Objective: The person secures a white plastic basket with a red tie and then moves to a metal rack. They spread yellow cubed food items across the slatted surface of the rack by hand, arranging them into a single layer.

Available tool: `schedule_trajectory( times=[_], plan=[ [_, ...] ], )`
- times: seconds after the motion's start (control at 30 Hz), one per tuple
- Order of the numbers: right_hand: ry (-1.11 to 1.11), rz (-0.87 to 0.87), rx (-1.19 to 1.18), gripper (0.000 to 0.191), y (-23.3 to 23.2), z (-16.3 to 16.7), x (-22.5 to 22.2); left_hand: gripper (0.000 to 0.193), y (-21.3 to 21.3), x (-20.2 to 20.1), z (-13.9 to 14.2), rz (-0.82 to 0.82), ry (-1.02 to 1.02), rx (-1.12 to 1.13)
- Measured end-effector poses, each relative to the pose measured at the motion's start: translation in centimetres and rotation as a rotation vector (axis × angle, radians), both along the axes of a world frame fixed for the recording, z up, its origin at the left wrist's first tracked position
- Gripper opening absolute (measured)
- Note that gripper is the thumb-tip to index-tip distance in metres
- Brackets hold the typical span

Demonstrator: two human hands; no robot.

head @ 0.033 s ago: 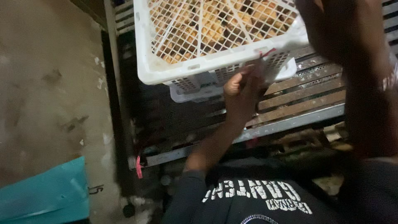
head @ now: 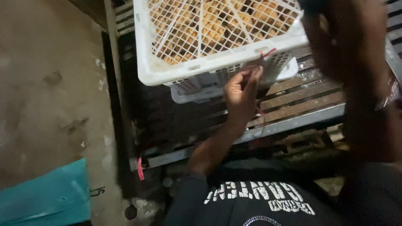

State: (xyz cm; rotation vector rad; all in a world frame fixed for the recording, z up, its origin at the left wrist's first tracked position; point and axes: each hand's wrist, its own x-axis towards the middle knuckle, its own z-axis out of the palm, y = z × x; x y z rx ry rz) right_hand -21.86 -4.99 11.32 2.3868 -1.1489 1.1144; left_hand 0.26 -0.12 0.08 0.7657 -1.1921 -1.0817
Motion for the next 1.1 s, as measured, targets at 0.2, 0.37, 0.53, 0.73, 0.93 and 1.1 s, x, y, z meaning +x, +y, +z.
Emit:
schedule_trajectory(
  times=[0.2, 0.37, 0.53, 0.73, 0.93, 1.1],
  plan=[
    [-0.564, 0.318, 0.417, 0.024, 5.1, -10.1, 4.8, 0.017, -0.5, 0.7, 0.2, 0.307, -0.237, -0.058],
    [-0.425, 0.253, 0.130, 0.052, 5.2, -13.5, 6.3, 0.014, -0.9, 1.3, -0.2, 0.357, -0.296, -0.181],
    [-0.417, 0.227, 0.125, 0.064, 5.5, -15.3, 6.5, 0.018, -0.4, 1.9, 0.7, 0.272, -0.260, -0.223],
    [-0.393, 0.205, 0.067, 0.073, 5.5, -16.2, 6.8, 0.017, 0.2, 3.1, 1.4, 0.341, -0.431, -0.194],
    [-0.489, 0.280, 0.067, 0.066, 4.7, -14.5, 9.0, 0.008, 0.7, 3.3, 2.8, 0.378, -0.664, -0.316],
    [-0.482, 0.383, 0.016, 0.056, 4.8, -10.3, 10.6, 0.013, 5.6, 4.2, 4.3, 0.173, -0.521, -0.589]
  ],
)
